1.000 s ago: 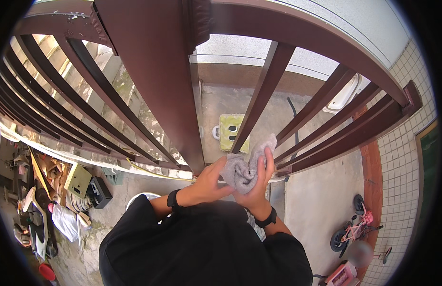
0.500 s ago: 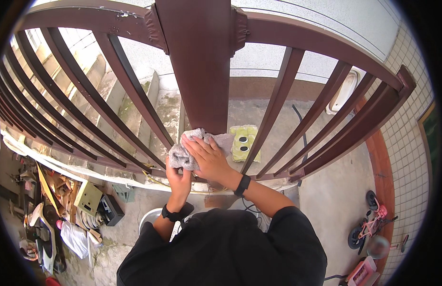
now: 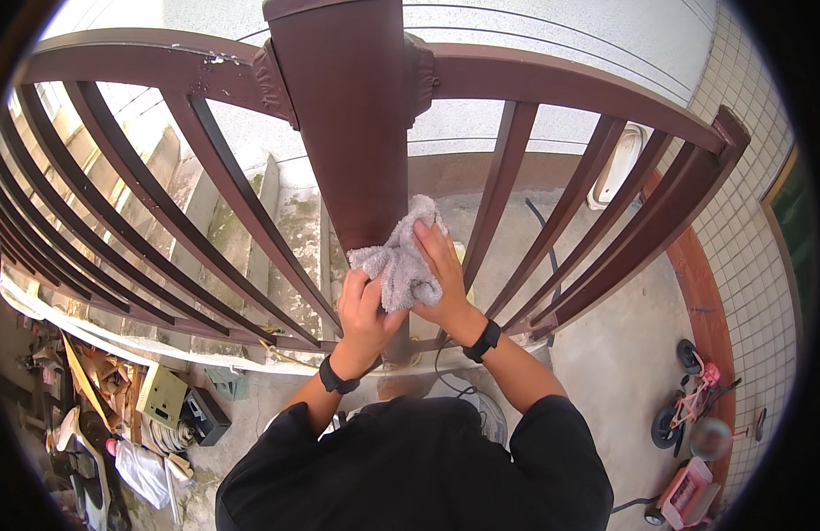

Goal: The person wipes down a metal stair railing, a tiled wall, and a window frame using a cloth.

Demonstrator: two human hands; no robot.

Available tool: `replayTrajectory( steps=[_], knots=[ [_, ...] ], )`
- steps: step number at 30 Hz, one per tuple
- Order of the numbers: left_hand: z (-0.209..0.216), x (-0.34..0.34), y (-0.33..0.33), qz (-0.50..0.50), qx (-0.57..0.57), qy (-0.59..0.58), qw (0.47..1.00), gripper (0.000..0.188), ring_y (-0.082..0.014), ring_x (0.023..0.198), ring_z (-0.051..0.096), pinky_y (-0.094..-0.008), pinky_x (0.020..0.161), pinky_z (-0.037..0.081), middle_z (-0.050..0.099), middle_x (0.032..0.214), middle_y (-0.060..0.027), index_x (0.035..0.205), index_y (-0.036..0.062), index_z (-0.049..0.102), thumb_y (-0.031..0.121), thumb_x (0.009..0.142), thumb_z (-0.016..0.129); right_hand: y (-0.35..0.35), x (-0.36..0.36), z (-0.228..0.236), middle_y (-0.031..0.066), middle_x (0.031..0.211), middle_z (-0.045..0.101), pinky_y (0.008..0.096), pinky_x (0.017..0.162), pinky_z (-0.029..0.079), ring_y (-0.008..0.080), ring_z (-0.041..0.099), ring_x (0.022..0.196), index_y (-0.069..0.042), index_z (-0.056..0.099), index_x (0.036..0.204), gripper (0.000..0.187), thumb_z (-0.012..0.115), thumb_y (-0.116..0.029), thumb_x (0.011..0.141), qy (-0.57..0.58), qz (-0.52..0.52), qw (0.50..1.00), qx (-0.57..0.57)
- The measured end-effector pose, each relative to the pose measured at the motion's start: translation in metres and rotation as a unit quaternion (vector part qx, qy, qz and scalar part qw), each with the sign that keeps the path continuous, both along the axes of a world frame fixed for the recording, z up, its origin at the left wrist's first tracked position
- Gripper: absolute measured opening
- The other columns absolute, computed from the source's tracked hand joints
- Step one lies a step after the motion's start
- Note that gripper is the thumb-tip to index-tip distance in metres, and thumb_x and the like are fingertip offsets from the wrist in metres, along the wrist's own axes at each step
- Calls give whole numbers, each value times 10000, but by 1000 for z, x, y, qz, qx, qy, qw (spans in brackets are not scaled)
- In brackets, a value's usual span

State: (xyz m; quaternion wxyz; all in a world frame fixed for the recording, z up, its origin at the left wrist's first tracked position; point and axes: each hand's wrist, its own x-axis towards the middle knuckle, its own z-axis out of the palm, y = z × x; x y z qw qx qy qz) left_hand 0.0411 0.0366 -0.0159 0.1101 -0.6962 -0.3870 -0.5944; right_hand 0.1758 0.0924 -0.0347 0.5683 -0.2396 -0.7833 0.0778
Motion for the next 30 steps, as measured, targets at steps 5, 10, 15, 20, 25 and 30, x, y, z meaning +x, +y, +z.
replayTrajectory(
  steps=[5, 10, 15, 20, 25, 30],
  knots=[
    [-61, -15, -25, -35, -146, 29, 988, 555, -338, 818, 560, -385, 655, 484, 541, 993, -152, 1073, 6, 548, 97, 560, 739, -37, 8, -55, 109, 1344, 388, 508, 1033, 255, 338, 369, 1234, 7, 442, 1258, 732, 704, -171, 598, -143, -80, 986, -30],
    [-53, -43, -48, -37, -248, -61, 966, 542, -369, 908, 537, -395, 763, 466, 516, 1019, -193, 1103, -24, 508, 62, 600, 692, -37, -27, -28, 43, 1311, 417, 468, 1046, 244, 231, 416, 1177, -35, 455, 1257, 749, 704, -277, 594, -259, -45, 965, 1],
    [-6, -42, -26, -127, -173, -294, 931, 502, -254, 1093, 464, -345, 956, 338, 457, 1190, -158, 1225, -80, 385, 52, 754, 497, -19, -62, 49, 7, 1243, 503, 387, 1100, 102, 171, 435, 1185, -46, 545, 1189, 545, 602, -294, 708, -220, -86, 953, 189],
    [-9, -29, -7, -157, -160, -414, 882, 541, -256, 1151, 450, -363, 961, 350, 445, 1252, -180, 1246, -96, 370, 274, 858, 442, -18, -74, 76, 9, 1200, 532, 415, 1096, 118, 187, 482, 1124, -51, 587, 1129, 461, 573, -300, 741, -129, -84, 966, 208],
    [-54, -30, 5, -154, -178, -365, 901, 445, -259, 1039, 541, -368, 888, 410, 551, 1116, -177, 1156, -88, 472, 250, 872, 416, -16, -73, 24, -40, 1131, 584, 385, 1093, 133, 84, 514, 1064, -102, 600, 1132, 387, 480, -292, 817, -165, -170, 936, 260],
    [-107, -31, -9, -83, -207, -312, 924, 357, -256, 917, 619, -367, 795, 464, 636, 974, -171, 1048, -83, 557, 189, 879, 399, -24, -66, -30, -35, 1202, 561, 363, 1089, 103, 48, 502, 1107, -104, 591, 1143, 401, 479, -311, 818, -250, -181, 907, 287]
  ],
)
